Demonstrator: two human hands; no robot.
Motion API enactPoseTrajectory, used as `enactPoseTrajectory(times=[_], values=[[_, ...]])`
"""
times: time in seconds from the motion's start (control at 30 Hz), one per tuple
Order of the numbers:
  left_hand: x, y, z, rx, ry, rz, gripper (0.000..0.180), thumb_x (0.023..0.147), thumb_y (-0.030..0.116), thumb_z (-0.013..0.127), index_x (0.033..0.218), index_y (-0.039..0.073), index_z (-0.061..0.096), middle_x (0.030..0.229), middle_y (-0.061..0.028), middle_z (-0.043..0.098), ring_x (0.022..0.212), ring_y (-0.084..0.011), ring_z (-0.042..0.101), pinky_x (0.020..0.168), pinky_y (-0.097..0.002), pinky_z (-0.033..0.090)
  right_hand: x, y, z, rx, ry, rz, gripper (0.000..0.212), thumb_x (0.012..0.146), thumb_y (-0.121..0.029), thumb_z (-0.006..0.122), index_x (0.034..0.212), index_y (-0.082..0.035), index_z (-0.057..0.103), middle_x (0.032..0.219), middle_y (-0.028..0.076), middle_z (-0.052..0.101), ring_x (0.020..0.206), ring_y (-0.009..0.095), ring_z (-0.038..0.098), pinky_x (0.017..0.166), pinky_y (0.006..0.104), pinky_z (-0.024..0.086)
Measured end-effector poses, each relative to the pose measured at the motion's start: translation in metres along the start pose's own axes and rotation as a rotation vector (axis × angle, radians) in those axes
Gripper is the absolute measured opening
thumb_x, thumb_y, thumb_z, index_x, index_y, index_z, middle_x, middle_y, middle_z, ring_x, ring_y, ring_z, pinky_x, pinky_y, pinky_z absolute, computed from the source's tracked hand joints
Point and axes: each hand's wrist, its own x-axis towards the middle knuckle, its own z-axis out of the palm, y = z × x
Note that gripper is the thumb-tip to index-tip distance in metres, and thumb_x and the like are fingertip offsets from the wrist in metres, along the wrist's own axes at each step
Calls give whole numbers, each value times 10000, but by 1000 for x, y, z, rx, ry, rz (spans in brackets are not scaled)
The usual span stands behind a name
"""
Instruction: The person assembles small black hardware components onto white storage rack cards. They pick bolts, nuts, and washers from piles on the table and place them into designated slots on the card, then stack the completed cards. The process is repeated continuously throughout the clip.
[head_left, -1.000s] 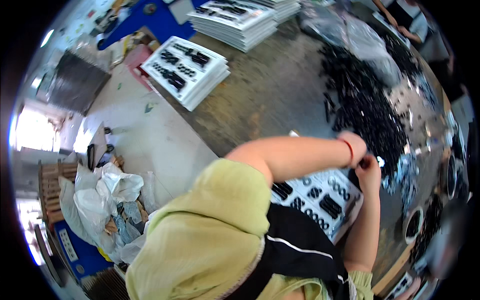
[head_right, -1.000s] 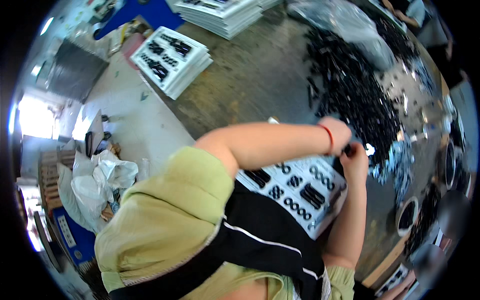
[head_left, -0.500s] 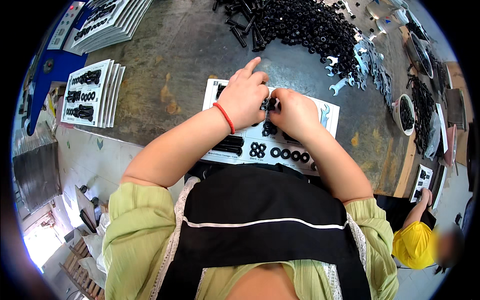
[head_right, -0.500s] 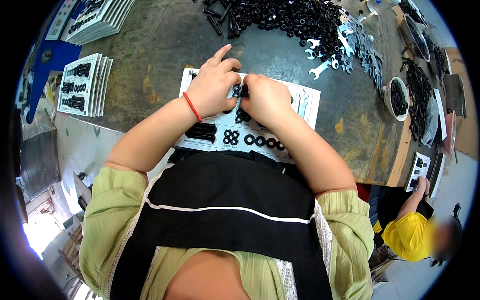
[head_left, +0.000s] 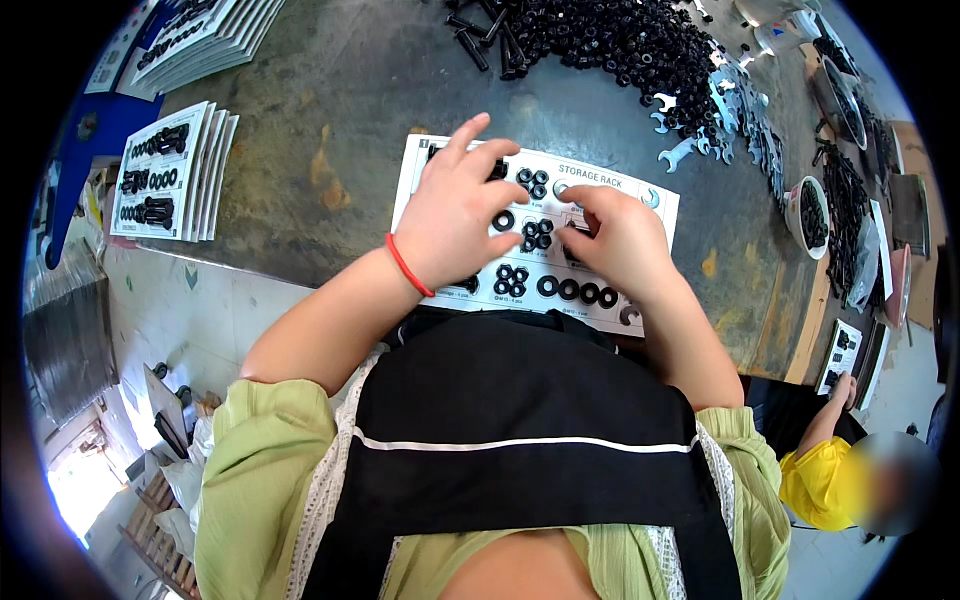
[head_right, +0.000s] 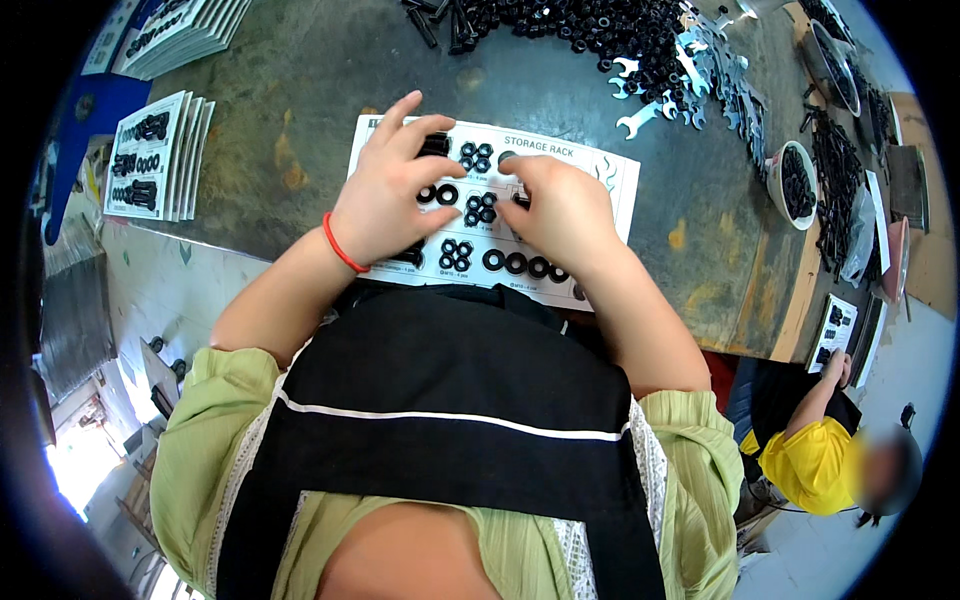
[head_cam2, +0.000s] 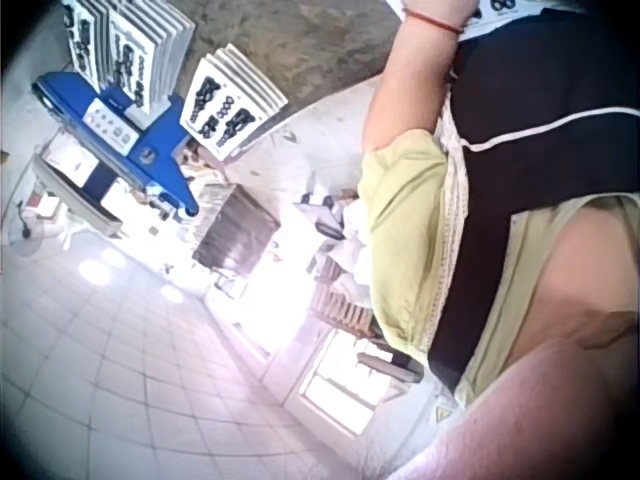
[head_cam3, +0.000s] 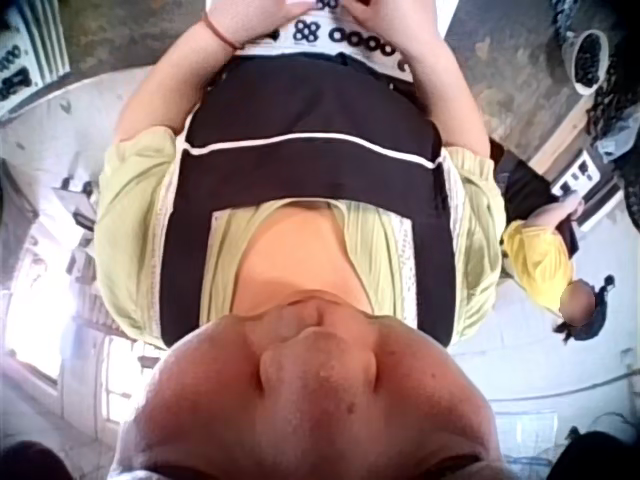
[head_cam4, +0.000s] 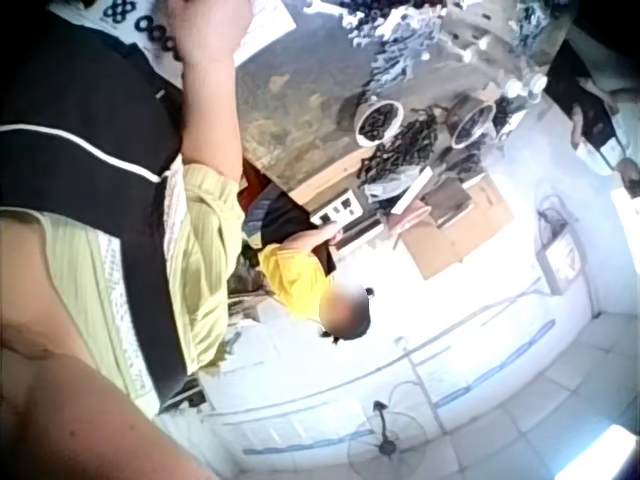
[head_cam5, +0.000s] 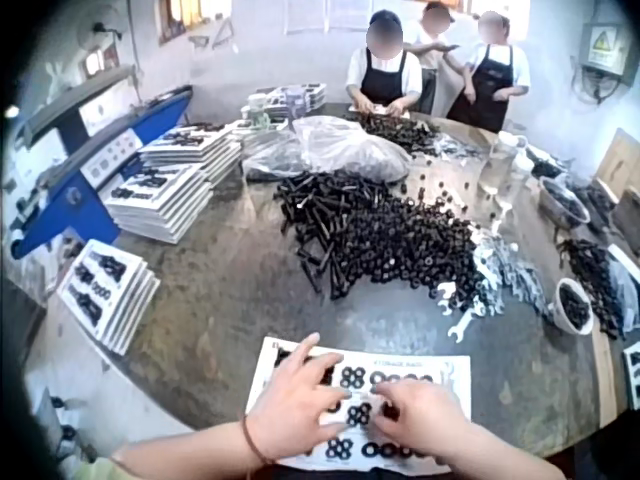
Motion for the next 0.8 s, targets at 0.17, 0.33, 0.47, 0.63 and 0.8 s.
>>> enactPoseTrajectory(times=[0.17, 0.33, 0.47, 0.63, 0.8], values=[[-7, 11, 19, 85, -63, -28, 290, 632, 180, 838, 905, 150, 744, 1391, -92, 502, 1424, -417, 278, 1084, -537, 355, -8, -6, 13, -104, -74, -21, 342, 746, -209, 767, 1072, -128, 697, 854, 66, 686, 782, 269, 675, 682, 386, 533], [-3, 11, 26, 108, -57, -25, 248, 648, 178, 824, 883, 149, 751, 1396, -90, 500, 1430, -404, 273, 1097, -534, 337, -9, -3, 15, -137, -79, -8, 289, 759, -206, 749, 1026, -114, 693, 868, 67, 693, 811, 274, 686, 690, 393, 543], [-1, 13, 24, 101, -60, -40, 354, 632, 181, 834, 968, 139, 733, 1385, -92, 508, 1422, -401, 290, 1091, -527, 348, -10, 0, 14, -94, -55, 1, 317, 746, -207, 756, 1040, -107, 692, 890, 70, 693, 832, 273, 682, 714, 393, 541], [-21, 9, -11, -27, 25, -76, 458, 661, 155, 819, 1092, 97, 678, 1299, -115, 566, 1284, -360, 473, 1041, -441, 416, -14, 29, 1, 45, 236, 20, 338, 811, -196, 721, 1112, -53, 662, 1005, 121, 676, 948, 303, 652, 809, 404, 530], [-98, -7, -48, -434, -18, -606, 191, 819, 59, 730, 1005, 45, 691, 934, -64, 673, 719, -124, 630, 644, -240, 508, -20, 96, -20, -92, 327, 116, 343, 889, -165, 646, 1199, -19, 625, 1206, 182, 642, 1149, 340, 593, 976, 415, 476]])
